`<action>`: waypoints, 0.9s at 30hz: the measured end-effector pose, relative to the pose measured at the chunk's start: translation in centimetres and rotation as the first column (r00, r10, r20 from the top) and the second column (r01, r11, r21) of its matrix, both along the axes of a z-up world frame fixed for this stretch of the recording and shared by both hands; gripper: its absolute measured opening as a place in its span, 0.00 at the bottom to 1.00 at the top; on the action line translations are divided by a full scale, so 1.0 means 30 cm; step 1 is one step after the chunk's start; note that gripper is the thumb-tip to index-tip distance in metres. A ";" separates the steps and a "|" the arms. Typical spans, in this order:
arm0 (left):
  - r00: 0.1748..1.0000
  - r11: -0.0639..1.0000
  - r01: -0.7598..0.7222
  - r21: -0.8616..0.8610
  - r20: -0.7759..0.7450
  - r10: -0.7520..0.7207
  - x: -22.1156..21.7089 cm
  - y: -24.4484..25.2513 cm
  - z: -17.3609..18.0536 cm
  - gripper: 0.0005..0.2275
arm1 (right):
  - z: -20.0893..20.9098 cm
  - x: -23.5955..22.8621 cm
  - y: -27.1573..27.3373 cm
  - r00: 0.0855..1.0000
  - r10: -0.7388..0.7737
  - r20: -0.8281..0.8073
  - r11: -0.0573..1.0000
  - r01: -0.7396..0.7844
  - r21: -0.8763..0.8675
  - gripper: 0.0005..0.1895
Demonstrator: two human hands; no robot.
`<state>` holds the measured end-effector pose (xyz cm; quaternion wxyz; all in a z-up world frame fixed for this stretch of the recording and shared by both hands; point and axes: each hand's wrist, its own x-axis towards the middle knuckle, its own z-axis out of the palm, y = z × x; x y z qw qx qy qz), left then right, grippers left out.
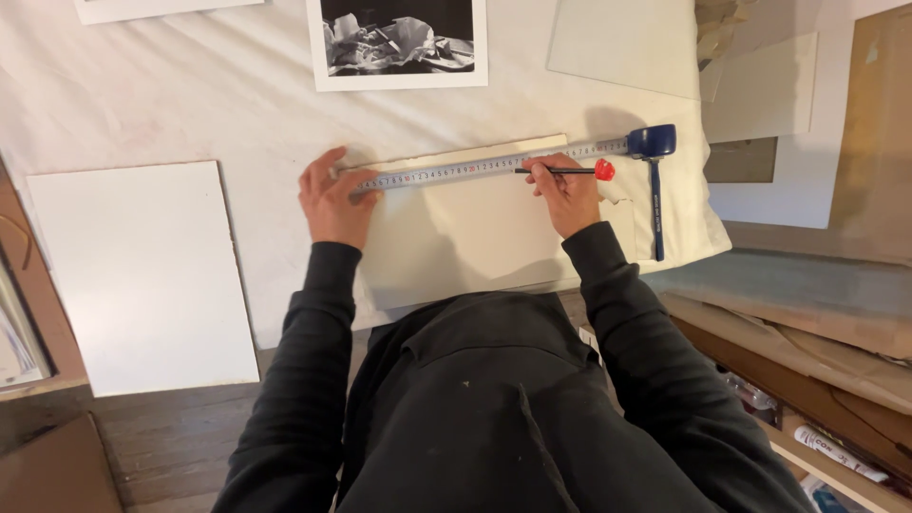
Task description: The recorder is measuring and marking a mount board for framing using a tape measure and a pencil.
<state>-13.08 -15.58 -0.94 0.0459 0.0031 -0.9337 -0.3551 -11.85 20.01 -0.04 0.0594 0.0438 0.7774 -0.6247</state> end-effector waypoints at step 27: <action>0.980 0.983 0.185 0.012 0.066 -0.185 -0.084 0.422 0.029 0.09 | -0.029 -0.004 -0.027 0.999 -0.019 0.040 0.998 0.016 0.068 0.04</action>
